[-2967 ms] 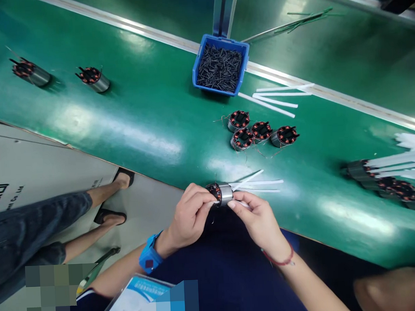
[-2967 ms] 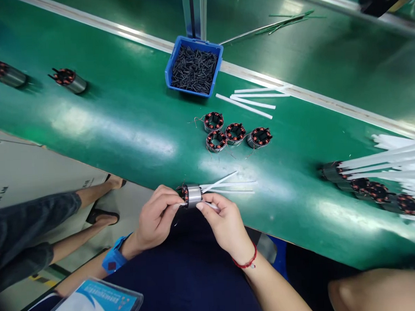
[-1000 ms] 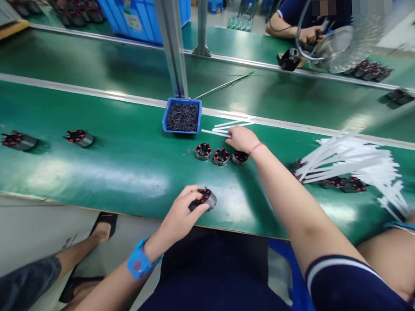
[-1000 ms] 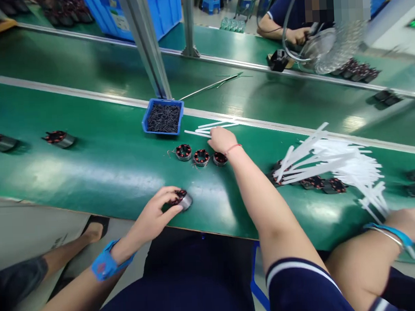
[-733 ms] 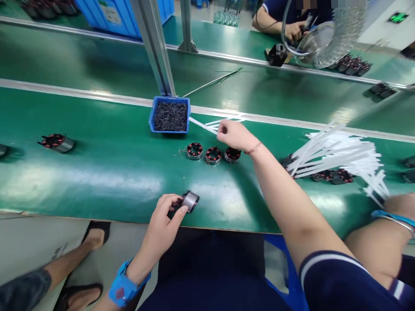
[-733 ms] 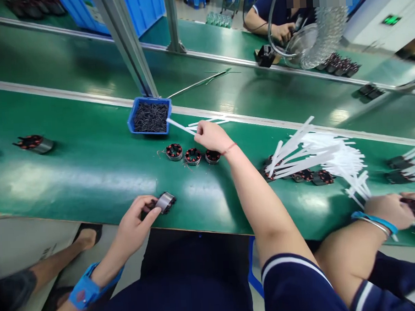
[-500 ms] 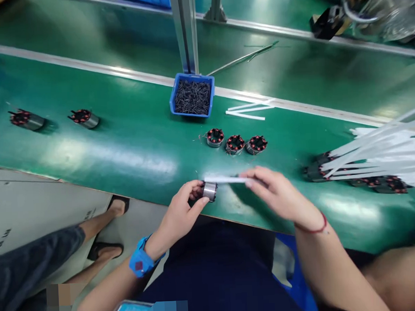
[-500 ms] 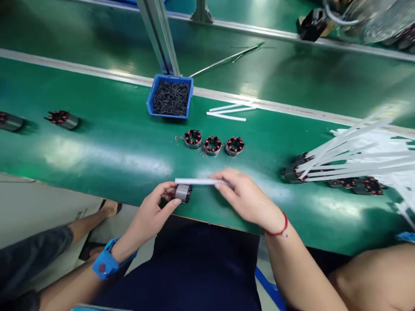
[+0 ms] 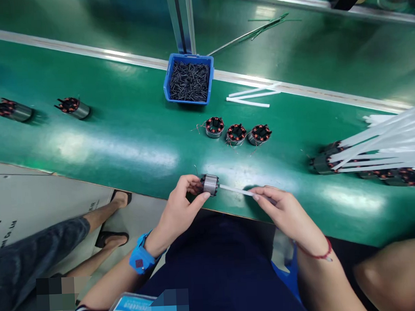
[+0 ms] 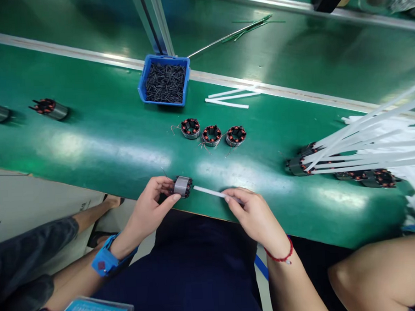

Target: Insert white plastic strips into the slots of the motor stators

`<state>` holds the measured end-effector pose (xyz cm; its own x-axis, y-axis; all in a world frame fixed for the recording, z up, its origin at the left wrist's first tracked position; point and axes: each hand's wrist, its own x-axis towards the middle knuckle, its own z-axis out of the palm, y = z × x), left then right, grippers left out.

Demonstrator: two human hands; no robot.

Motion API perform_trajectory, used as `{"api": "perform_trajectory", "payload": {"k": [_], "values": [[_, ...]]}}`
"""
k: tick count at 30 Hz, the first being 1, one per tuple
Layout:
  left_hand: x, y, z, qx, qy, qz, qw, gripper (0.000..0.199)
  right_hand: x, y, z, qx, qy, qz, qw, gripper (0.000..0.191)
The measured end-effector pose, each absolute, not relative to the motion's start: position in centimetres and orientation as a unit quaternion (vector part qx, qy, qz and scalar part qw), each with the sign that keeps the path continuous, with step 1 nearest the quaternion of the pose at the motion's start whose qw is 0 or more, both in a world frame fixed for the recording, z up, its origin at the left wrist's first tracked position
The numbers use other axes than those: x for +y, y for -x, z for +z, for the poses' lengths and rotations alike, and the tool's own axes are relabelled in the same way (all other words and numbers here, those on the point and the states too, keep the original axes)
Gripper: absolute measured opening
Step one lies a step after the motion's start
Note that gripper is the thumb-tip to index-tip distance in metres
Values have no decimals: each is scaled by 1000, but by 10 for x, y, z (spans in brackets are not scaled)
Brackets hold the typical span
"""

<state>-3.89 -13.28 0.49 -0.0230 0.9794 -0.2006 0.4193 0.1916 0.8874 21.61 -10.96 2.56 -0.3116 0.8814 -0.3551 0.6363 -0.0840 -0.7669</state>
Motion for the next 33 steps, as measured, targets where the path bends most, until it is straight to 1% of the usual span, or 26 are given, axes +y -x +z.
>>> {"api": "perform_trajectory", "payload": {"k": [5, 8, 12, 18, 23, 26, 29, 33], "values": [[-132, 40, 7, 637, -574, 298, 419, 27, -105, -209, 26, -657, 553, 492, 141, 26], [-132, 44, 7, 625, -590, 283, 425, 29, -100, -193, 25, -649, 519, 534, 155, 25], [-133, 52, 7, 585, -625, 273, 439, 33, -98, -173, 22, -631, 481, 592, 143, 28], [-132, 52, 9, 578, -630, 283, 436, 23, -97, -153, 18, -618, 456, 619, 162, 24], [-131, 49, 10, 574, -628, 285, 441, 19, -98, -145, 10, -528, 464, 681, 206, 24], [-132, 47, 10, 574, -636, 283, 432, 17, -101, -146, 7, -488, 475, 701, 211, 26], [-133, 44, 10, 573, -640, 310, 407, 17, -105, -148, 5, -459, 487, 714, 208, 26], [-137, 42, 8, 550, -637, 381, 383, 18, -108, -148, 4, -435, 488, 727, 211, 22]]}}
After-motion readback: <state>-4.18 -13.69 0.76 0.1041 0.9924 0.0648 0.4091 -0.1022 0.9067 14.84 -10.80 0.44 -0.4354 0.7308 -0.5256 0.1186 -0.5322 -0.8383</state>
